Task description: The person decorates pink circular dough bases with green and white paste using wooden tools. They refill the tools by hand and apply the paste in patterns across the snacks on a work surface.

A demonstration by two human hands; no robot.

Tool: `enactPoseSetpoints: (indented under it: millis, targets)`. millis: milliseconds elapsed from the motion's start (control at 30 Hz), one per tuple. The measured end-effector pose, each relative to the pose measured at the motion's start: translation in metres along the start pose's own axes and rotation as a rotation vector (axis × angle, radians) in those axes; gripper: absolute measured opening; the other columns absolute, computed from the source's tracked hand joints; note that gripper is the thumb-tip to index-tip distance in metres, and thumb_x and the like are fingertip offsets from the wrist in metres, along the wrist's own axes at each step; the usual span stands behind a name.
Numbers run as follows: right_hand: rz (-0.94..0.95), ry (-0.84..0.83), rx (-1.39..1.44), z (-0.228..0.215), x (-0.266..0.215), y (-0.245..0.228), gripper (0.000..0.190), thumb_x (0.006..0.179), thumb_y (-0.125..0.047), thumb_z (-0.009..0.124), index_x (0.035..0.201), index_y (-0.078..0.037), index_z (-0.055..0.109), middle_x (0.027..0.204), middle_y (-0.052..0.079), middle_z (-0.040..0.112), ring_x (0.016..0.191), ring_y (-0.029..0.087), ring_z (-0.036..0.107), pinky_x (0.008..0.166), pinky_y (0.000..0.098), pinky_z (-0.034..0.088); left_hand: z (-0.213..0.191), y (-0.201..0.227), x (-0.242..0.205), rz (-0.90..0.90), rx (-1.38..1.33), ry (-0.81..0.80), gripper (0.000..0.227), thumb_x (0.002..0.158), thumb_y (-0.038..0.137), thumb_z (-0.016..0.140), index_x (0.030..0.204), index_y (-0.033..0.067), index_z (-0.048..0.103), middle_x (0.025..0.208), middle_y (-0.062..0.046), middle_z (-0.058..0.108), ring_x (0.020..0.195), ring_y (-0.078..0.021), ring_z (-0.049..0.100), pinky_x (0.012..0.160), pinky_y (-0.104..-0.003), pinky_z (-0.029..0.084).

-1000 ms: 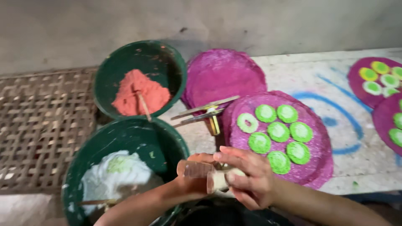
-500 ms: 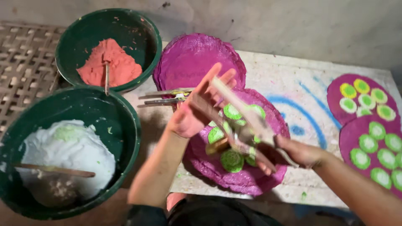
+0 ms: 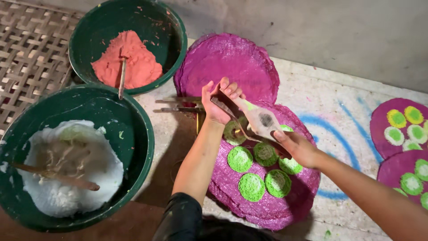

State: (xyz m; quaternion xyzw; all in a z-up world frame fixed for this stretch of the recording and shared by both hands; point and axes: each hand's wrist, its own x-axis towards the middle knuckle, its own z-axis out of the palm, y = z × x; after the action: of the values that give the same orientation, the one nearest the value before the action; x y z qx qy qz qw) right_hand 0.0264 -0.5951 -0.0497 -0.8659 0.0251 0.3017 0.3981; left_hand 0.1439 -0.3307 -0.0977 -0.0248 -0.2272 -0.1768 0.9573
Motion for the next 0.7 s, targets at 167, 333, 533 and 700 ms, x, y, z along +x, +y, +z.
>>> enactPoseSetpoints:
  millis: [167, 333, 533, 700]
  targets:
    - [-0.119, 0.046, -0.062, 0.019, 0.012, 0.005, 0.083, 0.095, -0.073, 0.031, 0.103, 0.001, 0.066, 0.076, 0.005, 0.064, 0.074, 0.016, 0.058, 0.069, 0.0329, 0.048, -0.019, 0.007, 0.0, -0.02, 0.063, 0.028, 0.035, 0.096, 0.048, 0.048, 0.087, 0.0146, 0.052, 0.078, 0.001, 0.051, 0.08, -0.0177, 0.052, 0.089, -0.042, 0.049]
    - [0.058, -0.042, 0.034, 0.011, 0.009, 0.006, 0.082, 0.09, -0.072, 0.031, 0.092, 0.002, 0.065, 0.068, 0.005, 0.06, 0.063, 0.021, 0.063, 0.061, 0.0381, 0.052, -0.016, 0.0, -0.002, 0.018, 0.06, 0.107, 0.036, 0.095, 0.049, 0.048, 0.085, 0.0142, 0.05, 0.076, 0.001, 0.049, 0.077, -0.018, 0.052, 0.086, -0.044, 0.05]
    - [-0.178, 0.142, 0.04, 0.024, 0.029, 0.005, 0.078, 0.091, -0.076, 0.035, 0.104, -0.004, 0.063, 0.078, 0.006, 0.061, 0.072, 0.017, 0.057, 0.063, 0.038, 0.05, 0.034, 0.017, 0.021, -0.008, 0.163, -0.087, 0.046, 0.102, 0.055, 0.043, 0.093, 0.0109, 0.055, 0.083, -0.002, 0.055, 0.083, -0.0193, 0.055, 0.086, -0.041, 0.048]
    - [-0.589, -0.102, 0.246, 0.0, 0.05, -0.012, 0.079, 0.096, -0.074, 0.037, 0.109, -0.001, 0.064, 0.09, 0.006, 0.064, 0.082, 0.016, 0.06, 0.072, 0.0335, 0.051, 0.07, 0.062, -0.005, 0.12, 0.589, 0.325, 0.06, 0.097, 0.055, 0.036, 0.118, 0.0063, 0.062, 0.116, -0.008, 0.062, 0.108, -0.0219, 0.059, 0.098, -0.037, 0.047]
